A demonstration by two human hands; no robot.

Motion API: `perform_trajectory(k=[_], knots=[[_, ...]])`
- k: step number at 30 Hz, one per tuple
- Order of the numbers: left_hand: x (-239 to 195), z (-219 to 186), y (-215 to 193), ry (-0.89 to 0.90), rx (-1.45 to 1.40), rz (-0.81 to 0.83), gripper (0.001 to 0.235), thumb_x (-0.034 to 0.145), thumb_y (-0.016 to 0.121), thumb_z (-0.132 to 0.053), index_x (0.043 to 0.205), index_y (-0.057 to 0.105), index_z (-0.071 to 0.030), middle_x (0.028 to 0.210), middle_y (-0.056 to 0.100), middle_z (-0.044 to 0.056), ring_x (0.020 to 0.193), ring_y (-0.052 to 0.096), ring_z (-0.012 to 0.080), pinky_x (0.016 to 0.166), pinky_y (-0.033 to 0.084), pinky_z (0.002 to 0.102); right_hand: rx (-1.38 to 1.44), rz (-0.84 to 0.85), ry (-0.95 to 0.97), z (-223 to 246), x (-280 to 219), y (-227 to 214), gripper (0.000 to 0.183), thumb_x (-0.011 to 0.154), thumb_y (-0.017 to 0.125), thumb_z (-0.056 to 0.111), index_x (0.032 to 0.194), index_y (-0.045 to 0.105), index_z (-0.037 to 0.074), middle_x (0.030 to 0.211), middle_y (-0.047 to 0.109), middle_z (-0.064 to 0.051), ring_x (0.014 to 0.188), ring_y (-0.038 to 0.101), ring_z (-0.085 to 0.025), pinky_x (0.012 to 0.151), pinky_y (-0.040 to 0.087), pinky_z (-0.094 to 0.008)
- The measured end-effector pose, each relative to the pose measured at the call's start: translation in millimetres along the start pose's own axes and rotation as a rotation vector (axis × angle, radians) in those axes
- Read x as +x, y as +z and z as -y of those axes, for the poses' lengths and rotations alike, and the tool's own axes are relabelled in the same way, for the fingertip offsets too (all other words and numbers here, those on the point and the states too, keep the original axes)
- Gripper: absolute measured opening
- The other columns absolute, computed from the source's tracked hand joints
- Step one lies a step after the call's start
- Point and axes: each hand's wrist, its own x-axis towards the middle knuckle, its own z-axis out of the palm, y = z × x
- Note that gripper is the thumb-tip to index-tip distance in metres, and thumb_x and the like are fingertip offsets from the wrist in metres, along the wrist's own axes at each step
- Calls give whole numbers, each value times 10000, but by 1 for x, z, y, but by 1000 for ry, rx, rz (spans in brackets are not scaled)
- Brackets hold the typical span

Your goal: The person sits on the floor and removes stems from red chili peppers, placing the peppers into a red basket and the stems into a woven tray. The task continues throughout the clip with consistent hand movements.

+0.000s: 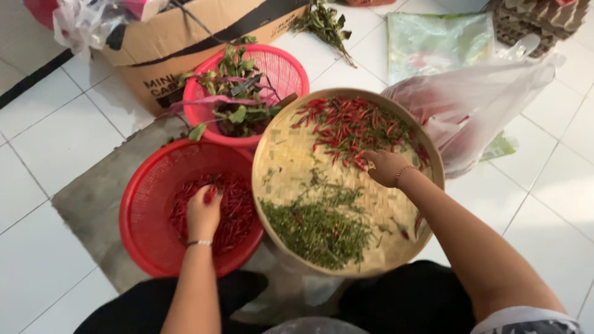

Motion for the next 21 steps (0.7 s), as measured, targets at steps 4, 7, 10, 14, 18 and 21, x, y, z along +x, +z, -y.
perform_trajectory(k=[4, 7, 10, 14, 18, 21], knots=[[-7, -18, 6, 7, 291, -110, 755, 880, 767, -323, 1506, 441, -56, 1568, 266, 280, 1479, 277, 500, 1064, 348, 626, 120, -232, 14, -18, 37, 18, 679, 852, 645, 179, 1508, 474, 205, 1520, 421, -167, 1263, 531, -410, 1033, 469, -489], [-23, -48, 22, 261, 37, -83, 675, 890, 742, -245, 1493, 481, -92, 1634, 247, 271, 1483, 268, 452, 1112, 349, 529, 126, -364, -33, -5, 56, 44, 567, 924, 620, 189, 1482, 524, 177, 1505, 474, -144, 1261, 571, -385, 1051, 488, -468], [-48, -83, 46, 362, -267, 130, 592, 905, 720, -191, 1458, 518, -132, 1631, 324, 249, 1487, 371, 392, 1106, 447, 463, 105, -307, -106, 13, 56, 59, 434, 982, 611, 210, 1415, 588, 189, 1451, 558, -90, 1230, 613, -340, 1028, 509, -448], [-77, -121, 78, 536, -318, 411, 575, 900, 735, -134, 1442, 548, -87, 1544, 484, 197, 1439, 445, 367, 1146, 410, 447, 80, -294, -416, 40, 39, 54, 410, 883, 662, 146, 1291, 685, 186, 1256, 707, -46, 1100, 693, -296, 923, 567, -417], [-65, -125, 120, 136, -671, 669, 522, 936, 623, -100, 1447, 519, -82, 1485, 526, 134, 1340, 559, 244, 1035, 542, 341, 519, -311, -129, 47, 25, 45, 332, 921, 629, 113, 1240, 716, 141, 1115, 751, -99, 901, 761, -261, 789, 614, -379], [-50, -106, 152, -2, -907, 619, 447, 962, 619, -84, 1401, 551, -36, 1341, 631, 131, 1217, 644, 202, 986, 565, 335, 641, -334, -83, 34, 17, 42, 287, 938, 609, 120, 1210, 698, 88, 1086, 765, -112, 902, 771, -238, 770, 626, -360]])
